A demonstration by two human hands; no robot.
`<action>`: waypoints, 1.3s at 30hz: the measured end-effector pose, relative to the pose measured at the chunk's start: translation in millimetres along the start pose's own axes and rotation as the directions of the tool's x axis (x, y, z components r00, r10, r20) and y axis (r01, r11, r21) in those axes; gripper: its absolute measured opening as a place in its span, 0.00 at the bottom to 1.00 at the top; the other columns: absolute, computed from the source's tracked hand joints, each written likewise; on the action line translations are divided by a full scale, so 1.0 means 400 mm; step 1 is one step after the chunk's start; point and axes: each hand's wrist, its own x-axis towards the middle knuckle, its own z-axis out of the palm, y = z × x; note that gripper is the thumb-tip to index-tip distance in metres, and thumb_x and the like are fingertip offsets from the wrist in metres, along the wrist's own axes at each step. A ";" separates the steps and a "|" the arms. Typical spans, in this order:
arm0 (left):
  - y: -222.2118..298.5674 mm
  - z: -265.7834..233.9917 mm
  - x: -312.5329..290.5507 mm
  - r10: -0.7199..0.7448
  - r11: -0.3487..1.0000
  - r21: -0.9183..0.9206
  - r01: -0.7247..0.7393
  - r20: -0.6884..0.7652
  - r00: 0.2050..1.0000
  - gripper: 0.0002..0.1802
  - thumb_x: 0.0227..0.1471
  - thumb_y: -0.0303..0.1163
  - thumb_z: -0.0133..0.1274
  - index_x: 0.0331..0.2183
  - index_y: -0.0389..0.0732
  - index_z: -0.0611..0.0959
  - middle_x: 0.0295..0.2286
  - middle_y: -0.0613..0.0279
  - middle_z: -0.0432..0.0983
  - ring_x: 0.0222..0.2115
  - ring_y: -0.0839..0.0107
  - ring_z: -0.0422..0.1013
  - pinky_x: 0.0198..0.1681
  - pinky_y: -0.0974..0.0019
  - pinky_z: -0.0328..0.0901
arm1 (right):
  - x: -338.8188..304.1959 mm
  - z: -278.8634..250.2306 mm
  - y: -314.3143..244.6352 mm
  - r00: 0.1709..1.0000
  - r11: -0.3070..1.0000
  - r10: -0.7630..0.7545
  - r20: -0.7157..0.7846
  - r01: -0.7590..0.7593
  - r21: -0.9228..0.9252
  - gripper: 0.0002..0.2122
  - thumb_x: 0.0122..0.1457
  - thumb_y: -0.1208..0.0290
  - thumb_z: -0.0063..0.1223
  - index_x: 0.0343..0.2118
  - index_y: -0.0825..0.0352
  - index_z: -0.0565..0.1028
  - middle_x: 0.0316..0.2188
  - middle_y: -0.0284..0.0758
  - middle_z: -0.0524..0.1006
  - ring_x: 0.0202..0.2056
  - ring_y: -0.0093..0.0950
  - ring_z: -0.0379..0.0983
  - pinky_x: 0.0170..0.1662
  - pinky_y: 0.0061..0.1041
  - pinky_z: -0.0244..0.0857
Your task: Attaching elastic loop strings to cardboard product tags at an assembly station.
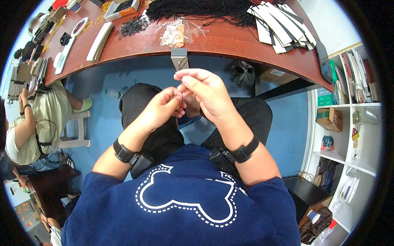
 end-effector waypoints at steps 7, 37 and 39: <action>-0.003 -0.002 0.011 -0.006 0.987 0.162 0.002 0.024 1.000 0.06 0.58 0.30 0.39 0.31 0.40 0.69 0.26 0.65 0.69 0.25 0.78 0.68 0.29 0.74 0.65 | 0.036 -0.001 0.022 0.991 0.974 -0.079 -0.112 0.052 -0.221 0.08 0.55 0.73 0.51 0.36 0.71 0.74 0.28 0.34 0.75 0.28 0.18 0.70 0.33 0.16 0.65; 0.092 0.010 0.001 0.782 0.457 0.746 -0.485 -0.077 0.619 0.26 0.45 0.17 0.50 0.50 0.39 0.70 0.41 0.54 0.68 0.40 0.67 0.69 0.41 0.69 0.66 | 0.025 0.011 0.072 0.889 0.853 -0.398 -0.225 0.269 -0.448 0.16 0.53 0.80 0.52 0.46 0.74 0.69 0.31 0.35 0.75 0.30 0.20 0.73 0.35 0.17 0.67; 0.101 0.010 0.007 0.793 0.471 0.732 -0.491 -0.108 0.599 0.21 0.45 0.19 0.51 0.45 0.36 0.73 0.40 0.55 0.69 0.39 0.68 0.69 0.40 0.70 0.67 | 0.027 0.008 0.070 0.891 0.863 -0.380 -0.248 0.245 -0.441 0.16 0.53 0.80 0.52 0.46 0.74 0.68 0.31 0.36 0.75 0.31 0.20 0.73 0.35 0.17 0.67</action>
